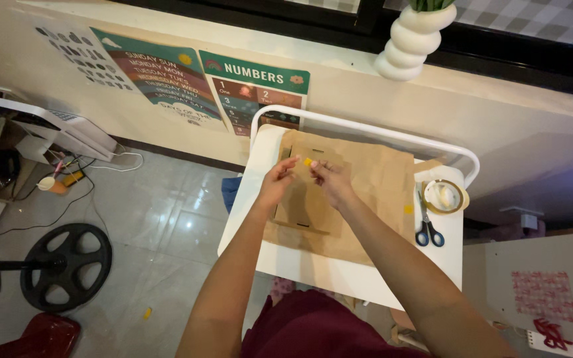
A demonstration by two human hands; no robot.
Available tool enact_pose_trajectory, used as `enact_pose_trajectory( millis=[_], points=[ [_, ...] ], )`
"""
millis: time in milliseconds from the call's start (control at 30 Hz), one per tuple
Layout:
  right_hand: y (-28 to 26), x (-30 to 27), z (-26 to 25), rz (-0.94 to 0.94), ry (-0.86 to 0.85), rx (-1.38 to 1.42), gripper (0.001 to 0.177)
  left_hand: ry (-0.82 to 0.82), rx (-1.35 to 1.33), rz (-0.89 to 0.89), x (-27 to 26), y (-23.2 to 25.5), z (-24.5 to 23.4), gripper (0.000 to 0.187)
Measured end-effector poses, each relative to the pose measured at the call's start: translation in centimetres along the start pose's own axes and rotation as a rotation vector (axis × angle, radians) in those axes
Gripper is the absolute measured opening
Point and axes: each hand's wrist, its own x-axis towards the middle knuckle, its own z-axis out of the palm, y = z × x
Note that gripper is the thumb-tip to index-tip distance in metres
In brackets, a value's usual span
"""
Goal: The person wraps a small cardboard box in brown paper, cuts yellow tape with scissors, and secures the package by folding and taping the paper edges. The person then folds the top flaps of the wrapped package.
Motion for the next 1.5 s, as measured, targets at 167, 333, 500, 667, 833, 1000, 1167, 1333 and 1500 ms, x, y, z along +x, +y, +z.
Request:
enact_pose_trajectory(
  millis=[167, 333, 500, 667, 833, 1000, 1167, 1333, 1500],
  points=[
    [-0.9, 0.0, -0.3, 0.047, -0.011, 0.042, 0.016, 0.004, -0.024, -0.099, -0.6, 2.1, 0.2, 0.049],
    [-0.2, -0.1, -1.4, 0.053, -0.008, 0.001, 0.013, 0.206, 0.5, 0.084, -1.2, 3.1, -1.6, 0.06],
    [2.4, -1.9, -2.6, -0.038, 0.015, -0.426, 0.011, 0.163, 1.221, 0.019, -4.1, 3.2, -3.4, 0.065],
    [3.7, -3.7, -2.9, -0.035, 0.035, -0.63, 0.008, 0.109, 1.442, 0.007, -5.2, 2.3, -1.7, 0.051],
    [3.5, -4.2, -2.7, 0.009, 0.047, -0.694, 0.01, 0.045, 1.521, -0.105, -4.6, 1.2, -1.8, 0.051],
    [3.0, -4.5, -2.4, 0.014, 0.023, -0.681, 0.01, 0.034, 1.637, -0.103, -4.2, 0.1, -1.8, 0.048],
    [2.1, -4.8, -1.8, 0.064, 0.022, -0.642, 0.011, 0.016, 1.699, -0.129, -4.0, -0.9, -1.6, 0.045],
    [1.3, -5.0, -1.2, 0.066, 0.035, -0.725, 0.011, -0.057, 1.823, -0.148, -3.6, -1.7, -1.4, 0.047],
    [1.3, -5.0, -1.0, 0.1, 0.05, -0.738, 0.013, -0.084, 1.913, -0.118, -3.9, -1.8, -0.8, 0.049]
  ],
)
